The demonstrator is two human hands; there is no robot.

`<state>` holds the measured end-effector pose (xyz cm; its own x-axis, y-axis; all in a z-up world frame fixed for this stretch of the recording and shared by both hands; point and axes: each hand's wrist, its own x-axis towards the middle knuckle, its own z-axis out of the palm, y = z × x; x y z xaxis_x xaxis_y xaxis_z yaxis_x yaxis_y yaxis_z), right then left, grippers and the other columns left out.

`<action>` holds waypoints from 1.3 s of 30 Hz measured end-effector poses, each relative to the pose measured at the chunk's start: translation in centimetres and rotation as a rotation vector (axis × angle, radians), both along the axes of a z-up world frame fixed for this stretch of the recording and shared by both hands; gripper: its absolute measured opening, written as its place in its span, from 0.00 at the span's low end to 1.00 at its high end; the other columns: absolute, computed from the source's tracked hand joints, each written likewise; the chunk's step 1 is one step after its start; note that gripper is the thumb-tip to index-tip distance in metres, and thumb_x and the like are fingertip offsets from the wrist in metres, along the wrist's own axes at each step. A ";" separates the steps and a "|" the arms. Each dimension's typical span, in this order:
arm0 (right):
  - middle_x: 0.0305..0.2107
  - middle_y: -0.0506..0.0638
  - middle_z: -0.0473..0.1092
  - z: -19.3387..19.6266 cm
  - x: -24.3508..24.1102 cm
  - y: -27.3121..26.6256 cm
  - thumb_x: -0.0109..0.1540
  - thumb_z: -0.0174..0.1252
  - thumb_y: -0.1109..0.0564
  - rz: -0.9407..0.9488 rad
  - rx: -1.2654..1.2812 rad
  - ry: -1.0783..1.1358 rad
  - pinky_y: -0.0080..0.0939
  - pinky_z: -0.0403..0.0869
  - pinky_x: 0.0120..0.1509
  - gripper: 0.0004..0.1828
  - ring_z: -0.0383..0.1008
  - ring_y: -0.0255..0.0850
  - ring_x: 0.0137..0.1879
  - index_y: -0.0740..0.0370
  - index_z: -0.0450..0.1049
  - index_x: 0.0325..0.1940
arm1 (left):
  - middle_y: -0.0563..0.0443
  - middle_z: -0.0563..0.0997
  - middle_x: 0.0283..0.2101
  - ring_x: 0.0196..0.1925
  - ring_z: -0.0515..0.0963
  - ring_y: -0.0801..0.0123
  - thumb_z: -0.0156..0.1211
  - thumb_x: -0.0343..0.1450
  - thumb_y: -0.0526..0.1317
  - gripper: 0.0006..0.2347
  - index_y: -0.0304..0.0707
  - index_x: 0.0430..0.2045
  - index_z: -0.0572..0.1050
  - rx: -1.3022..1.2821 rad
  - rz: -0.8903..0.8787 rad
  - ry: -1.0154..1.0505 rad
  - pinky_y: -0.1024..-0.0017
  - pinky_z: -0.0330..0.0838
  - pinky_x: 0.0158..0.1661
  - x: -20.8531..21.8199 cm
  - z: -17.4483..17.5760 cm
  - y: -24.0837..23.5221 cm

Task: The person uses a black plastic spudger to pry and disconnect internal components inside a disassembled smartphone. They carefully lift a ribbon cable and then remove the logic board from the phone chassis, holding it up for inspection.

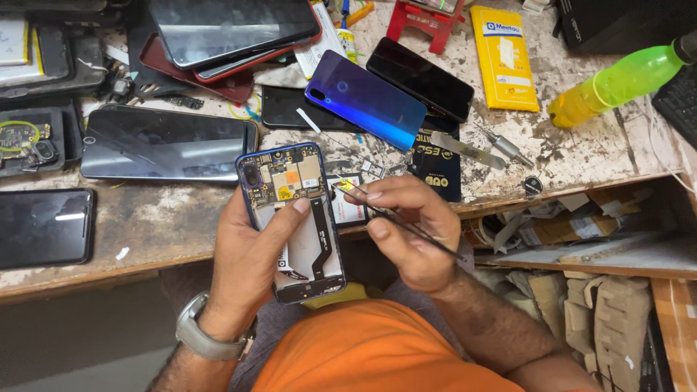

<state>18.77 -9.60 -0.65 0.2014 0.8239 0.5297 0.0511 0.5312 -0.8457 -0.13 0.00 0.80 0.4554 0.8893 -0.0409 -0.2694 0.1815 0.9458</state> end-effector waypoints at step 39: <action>0.52 0.55 0.76 12.1 22.9 2.9 0.68 0.53 0.60 -0.950 -0.286 -1.018 0.54 0.72 0.68 0.11 0.75 0.50 0.59 0.61 0.70 0.55 | 0.49 0.86 0.43 0.43 0.83 0.74 0.62 0.71 0.32 0.12 0.31 0.47 0.76 0.021 -0.017 0.130 0.74 0.78 0.44 -0.1 -0.8 -0.1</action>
<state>41.69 -6.68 11.47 0.3681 0.6947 0.6180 0.9277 -0.2293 -0.2948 -0.23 -0.12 0.02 0.4626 0.8828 -0.0819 -0.1414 0.1647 0.9762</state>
